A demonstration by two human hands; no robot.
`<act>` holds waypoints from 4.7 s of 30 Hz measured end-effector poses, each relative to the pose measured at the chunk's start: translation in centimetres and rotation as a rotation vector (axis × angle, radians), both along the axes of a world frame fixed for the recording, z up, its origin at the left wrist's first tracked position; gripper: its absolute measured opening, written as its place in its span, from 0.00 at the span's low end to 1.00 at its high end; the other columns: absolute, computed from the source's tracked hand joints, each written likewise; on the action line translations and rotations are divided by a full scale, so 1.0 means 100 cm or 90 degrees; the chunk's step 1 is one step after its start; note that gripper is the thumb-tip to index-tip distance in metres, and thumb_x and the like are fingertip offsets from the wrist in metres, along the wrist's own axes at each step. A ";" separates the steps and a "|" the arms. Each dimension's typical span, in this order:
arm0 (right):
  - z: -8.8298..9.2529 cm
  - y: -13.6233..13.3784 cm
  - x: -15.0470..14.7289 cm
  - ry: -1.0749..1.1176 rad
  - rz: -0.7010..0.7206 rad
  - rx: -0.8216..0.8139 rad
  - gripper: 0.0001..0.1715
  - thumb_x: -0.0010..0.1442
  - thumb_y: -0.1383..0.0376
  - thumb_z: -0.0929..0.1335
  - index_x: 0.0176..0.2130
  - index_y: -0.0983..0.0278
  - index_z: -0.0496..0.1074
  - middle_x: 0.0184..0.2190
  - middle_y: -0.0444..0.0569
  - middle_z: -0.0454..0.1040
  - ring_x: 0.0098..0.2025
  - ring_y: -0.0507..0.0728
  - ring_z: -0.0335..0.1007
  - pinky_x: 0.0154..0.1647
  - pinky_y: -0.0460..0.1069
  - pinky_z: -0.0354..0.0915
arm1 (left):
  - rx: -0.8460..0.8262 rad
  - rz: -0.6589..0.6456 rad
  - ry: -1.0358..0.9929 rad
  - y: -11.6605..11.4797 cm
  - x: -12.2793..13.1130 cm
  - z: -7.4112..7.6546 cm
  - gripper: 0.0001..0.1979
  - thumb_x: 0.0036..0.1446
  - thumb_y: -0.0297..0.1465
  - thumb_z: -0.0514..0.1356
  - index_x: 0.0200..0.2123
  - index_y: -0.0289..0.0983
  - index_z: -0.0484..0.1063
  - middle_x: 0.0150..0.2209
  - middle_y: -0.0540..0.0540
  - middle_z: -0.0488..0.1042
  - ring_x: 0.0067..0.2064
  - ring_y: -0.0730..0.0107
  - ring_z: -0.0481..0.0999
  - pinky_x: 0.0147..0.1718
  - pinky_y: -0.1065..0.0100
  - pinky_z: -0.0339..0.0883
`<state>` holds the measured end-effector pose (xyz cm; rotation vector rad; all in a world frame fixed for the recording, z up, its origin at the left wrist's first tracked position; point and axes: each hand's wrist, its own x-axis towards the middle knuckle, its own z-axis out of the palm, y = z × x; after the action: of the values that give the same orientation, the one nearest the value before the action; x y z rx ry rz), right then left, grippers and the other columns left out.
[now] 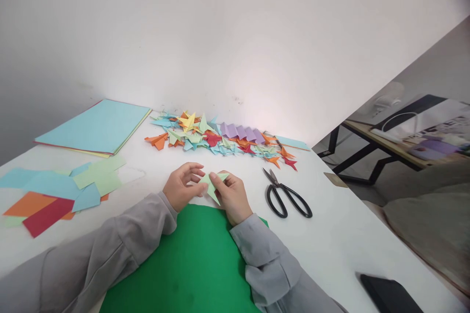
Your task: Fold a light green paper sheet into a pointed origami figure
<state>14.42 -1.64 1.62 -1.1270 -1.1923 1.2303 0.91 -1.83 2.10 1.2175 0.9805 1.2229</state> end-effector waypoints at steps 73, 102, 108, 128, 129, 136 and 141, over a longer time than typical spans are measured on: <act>0.005 -0.003 0.007 -0.031 0.116 -0.033 0.13 0.39 0.58 0.74 0.21 0.66 0.73 0.11 0.41 0.66 0.14 0.48 0.58 0.13 0.43 0.50 | -0.045 0.050 -0.033 0.003 -0.001 0.004 0.13 0.36 0.34 0.67 0.19 0.33 0.67 0.11 0.53 0.67 0.14 0.78 0.65 0.16 0.74 0.61; 0.002 -0.002 0.008 -0.039 0.107 -0.061 0.12 0.39 0.60 0.74 0.23 0.66 0.74 0.12 0.40 0.66 0.16 0.48 0.60 0.16 0.42 0.56 | -0.055 0.039 -0.060 0.004 -0.001 0.005 0.10 0.34 0.30 0.66 0.20 0.32 0.70 0.11 0.52 0.68 0.15 0.78 0.66 0.16 0.74 0.63; 0.003 -0.003 0.006 -0.074 0.105 -0.059 0.15 0.40 0.56 0.73 0.23 0.66 0.73 0.13 0.41 0.66 0.16 0.49 0.61 0.17 0.43 0.57 | -0.080 0.054 -0.073 0.003 0.000 0.007 0.11 0.32 0.30 0.67 0.20 0.32 0.69 0.11 0.53 0.68 0.14 0.78 0.65 0.14 0.74 0.62; 0.005 -0.006 0.003 -0.074 0.072 -0.079 0.13 0.38 0.59 0.73 0.21 0.67 0.71 0.11 0.39 0.65 0.15 0.48 0.62 0.16 0.43 0.59 | -0.087 0.018 -0.080 0.005 -0.001 0.001 0.15 0.30 0.33 0.69 0.20 0.32 0.67 0.11 0.51 0.69 0.13 0.76 0.66 0.14 0.73 0.62; 0.004 -0.006 0.003 -0.071 0.072 -0.080 0.14 0.38 0.59 0.73 0.21 0.67 0.71 0.12 0.39 0.65 0.15 0.48 0.61 0.16 0.43 0.60 | -0.090 0.017 -0.077 0.005 -0.001 0.002 0.16 0.30 0.33 0.69 0.20 0.32 0.67 0.10 0.51 0.68 0.13 0.77 0.65 0.13 0.74 0.61; 0.002 -0.004 0.005 -0.050 0.103 -0.083 0.13 0.40 0.58 0.73 0.23 0.66 0.73 0.12 0.41 0.67 0.16 0.49 0.63 0.17 0.42 0.59 | -0.068 0.022 -0.038 0.005 -0.002 0.004 0.16 0.31 0.34 0.68 0.19 0.33 0.65 0.07 0.55 0.63 0.10 0.81 0.59 0.10 0.77 0.54; 0.003 -0.003 0.005 -0.002 0.106 -0.085 0.14 0.44 0.57 0.70 0.21 0.66 0.74 0.12 0.42 0.68 0.15 0.48 0.63 0.16 0.42 0.57 | -0.063 0.025 -0.033 0.004 -0.001 0.004 0.16 0.33 0.35 0.68 0.19 0.33 0.64 0.07 0.56 0.63 0.10 0.82 0.59 0.11 0.77 0.54</act>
<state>14.95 -1.93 1.88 -1.1455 -1.2408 1.4538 0.85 -1.44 2.48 1.0893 1.0186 1.2162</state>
